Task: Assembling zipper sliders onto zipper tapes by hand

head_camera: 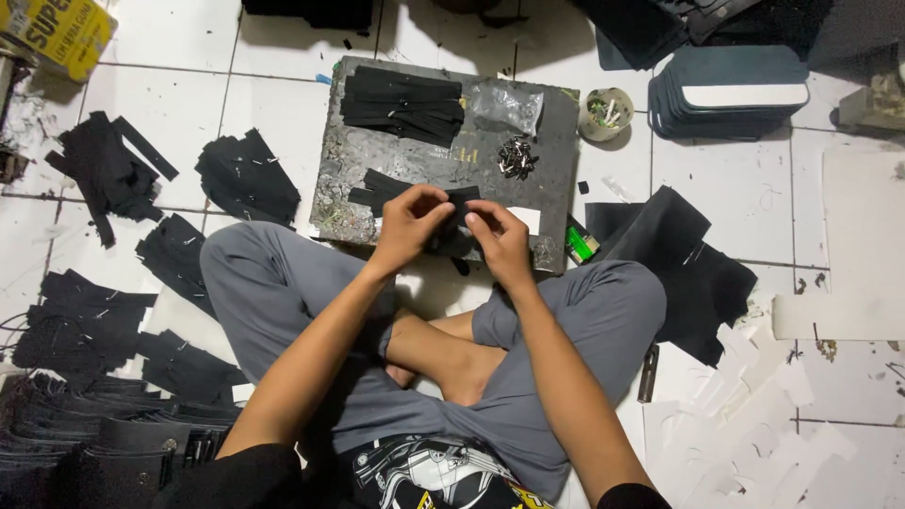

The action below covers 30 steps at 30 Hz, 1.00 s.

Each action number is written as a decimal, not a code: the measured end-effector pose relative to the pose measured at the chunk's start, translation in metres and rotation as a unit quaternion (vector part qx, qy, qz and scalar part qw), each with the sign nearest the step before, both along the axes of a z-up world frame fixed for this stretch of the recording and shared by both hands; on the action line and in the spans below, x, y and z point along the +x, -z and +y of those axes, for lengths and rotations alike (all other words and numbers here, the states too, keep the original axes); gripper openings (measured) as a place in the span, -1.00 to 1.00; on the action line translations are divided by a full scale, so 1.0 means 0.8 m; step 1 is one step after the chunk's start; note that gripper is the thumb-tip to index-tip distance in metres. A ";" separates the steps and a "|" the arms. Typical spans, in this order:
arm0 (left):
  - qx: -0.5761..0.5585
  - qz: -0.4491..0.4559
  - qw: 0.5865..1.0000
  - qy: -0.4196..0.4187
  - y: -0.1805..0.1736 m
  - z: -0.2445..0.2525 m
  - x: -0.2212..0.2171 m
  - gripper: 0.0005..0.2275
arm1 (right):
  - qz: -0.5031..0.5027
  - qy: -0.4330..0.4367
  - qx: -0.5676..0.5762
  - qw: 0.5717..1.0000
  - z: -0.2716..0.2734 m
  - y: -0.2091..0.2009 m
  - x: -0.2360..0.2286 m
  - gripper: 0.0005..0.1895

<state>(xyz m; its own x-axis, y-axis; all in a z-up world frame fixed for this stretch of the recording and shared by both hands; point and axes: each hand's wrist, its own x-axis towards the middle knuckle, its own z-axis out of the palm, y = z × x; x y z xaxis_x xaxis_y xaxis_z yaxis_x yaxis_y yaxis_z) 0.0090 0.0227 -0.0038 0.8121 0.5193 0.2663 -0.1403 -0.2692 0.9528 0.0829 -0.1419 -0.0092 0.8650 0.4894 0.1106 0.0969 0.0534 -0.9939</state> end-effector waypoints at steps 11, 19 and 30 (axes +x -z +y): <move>-0.083 0.114 0.987 0.082 -0.006 0.012 0.034 -0.93 | 0.046 0.027 -0.047 0.997 0.001 0.038 0.041 -0.80; -0.020 0.125 0.986 0.111 -0.007 0.039 0.066 -0.94 | 0.085 -0.016 -0.035 0.996 0.013 0.029 0.085 -0.79; -0.018 0.130 0.985 0.112 -0.021 0.047 0.075 -0.95 | 0.109 -0.068 -0.040 0.991 0.027 0.042 0.084 -0.75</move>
<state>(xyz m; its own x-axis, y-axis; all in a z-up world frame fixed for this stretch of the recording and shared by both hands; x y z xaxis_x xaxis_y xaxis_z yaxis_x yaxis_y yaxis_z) 0.0689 0.0606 0.0127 0.9457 0.3245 0.0181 0.0583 -0.2244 0.9728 0.1502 -0.1200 -0.0430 0.7893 0.6031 -0.1154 -0.1229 -0.0290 -0.9920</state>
